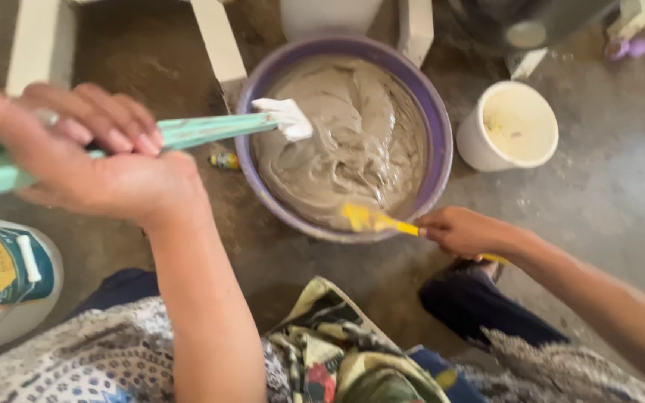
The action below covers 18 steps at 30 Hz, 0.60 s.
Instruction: The person stirs a thick gray paste in a purple basin using a green spatula, then scrapes the sides with a yellow brush. They move to a digital scale, place a clear plastic cup on it, and pour a yellow granular substance from a bag into the cup while monitoring the weight.
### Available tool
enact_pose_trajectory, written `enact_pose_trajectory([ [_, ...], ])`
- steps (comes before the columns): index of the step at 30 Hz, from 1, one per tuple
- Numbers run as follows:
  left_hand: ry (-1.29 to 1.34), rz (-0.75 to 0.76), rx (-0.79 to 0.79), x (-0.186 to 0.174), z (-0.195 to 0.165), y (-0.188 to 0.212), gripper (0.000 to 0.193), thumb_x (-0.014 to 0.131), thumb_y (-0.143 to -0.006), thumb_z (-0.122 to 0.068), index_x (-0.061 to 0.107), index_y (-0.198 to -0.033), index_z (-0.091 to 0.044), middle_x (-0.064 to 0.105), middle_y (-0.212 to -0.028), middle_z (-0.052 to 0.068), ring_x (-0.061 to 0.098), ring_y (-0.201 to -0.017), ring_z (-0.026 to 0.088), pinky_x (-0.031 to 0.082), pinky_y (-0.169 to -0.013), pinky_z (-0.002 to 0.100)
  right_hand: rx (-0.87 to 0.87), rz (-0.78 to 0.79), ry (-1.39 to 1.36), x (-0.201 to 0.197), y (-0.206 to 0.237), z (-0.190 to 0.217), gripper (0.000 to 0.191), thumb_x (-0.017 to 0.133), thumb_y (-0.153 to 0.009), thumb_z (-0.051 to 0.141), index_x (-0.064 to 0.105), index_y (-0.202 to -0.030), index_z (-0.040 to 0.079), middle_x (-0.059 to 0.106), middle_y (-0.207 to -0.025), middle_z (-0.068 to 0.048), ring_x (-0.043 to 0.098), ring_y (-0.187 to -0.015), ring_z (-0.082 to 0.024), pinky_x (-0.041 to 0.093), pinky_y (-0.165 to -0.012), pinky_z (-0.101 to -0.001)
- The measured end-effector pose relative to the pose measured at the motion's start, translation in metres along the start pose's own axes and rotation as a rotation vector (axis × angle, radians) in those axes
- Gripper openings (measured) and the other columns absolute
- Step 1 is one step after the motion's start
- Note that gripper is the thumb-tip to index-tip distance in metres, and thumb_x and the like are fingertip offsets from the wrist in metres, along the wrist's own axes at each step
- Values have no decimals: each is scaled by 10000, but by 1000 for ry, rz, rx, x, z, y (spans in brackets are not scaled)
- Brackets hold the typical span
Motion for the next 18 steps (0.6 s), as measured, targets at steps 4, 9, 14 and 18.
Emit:
enact_pose_trajectory([
  [4, 56, 11, 86, -18, -14, -17, 457, 468, -1137, -408, 390, -854, -58, 384, -643, 94, 322, -380, 163, 318, -419, 332, -76, -555, -437, -114, 57, 18, 290, 478, -1062, 145, 711, -985, -9, 706, -732, -120, 669, -616, -196, 568, -557, -379],
  [9, -153, -22, 177, -15, -29, -18, 415, 487, -1122, -354, 393, -853, -51, 387, -658, 89, 332, -376, 152, 329, -408, 319, -331, -1542, 115, -179, 148, 23, 283, 522, -1063, 226, 718, -1035, 25, 721, -886, -208, 686, -831, -318, 537, -798, -440],
  [14, -54, -111, 108, 2, -30, -20, 422, 545, -1164, -310, 393, -855, -65, 347, -609, 56, 334, -371, 145, 322, -397, 316, 107, -500, 206, -65, -17, -62, 302, 567, -958, 260, 674, -1183, 89, 730, -1039, -255, 682, -984, -449, 519, -888, -557],
  [18, 6, -84, 26, 14, -20, -17, 421, 552, -1140, -303, 393, -829, -68, 340, -624, 55, 324, -371, 137, 307, -393, 305, 260, -418, 239, -23, -15, -88, 411, 547, -965, 300, 607, -1364, 221, 739, -1071, -201, 708, -980, -413, 549, -865, -530],
])
Point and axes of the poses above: each hand's wrist, its own y-axis away from the middle knuckle, its own x-axis out of the palm, z = x × y, the point moved 10 cm from there along -y, towards the middle knuckle
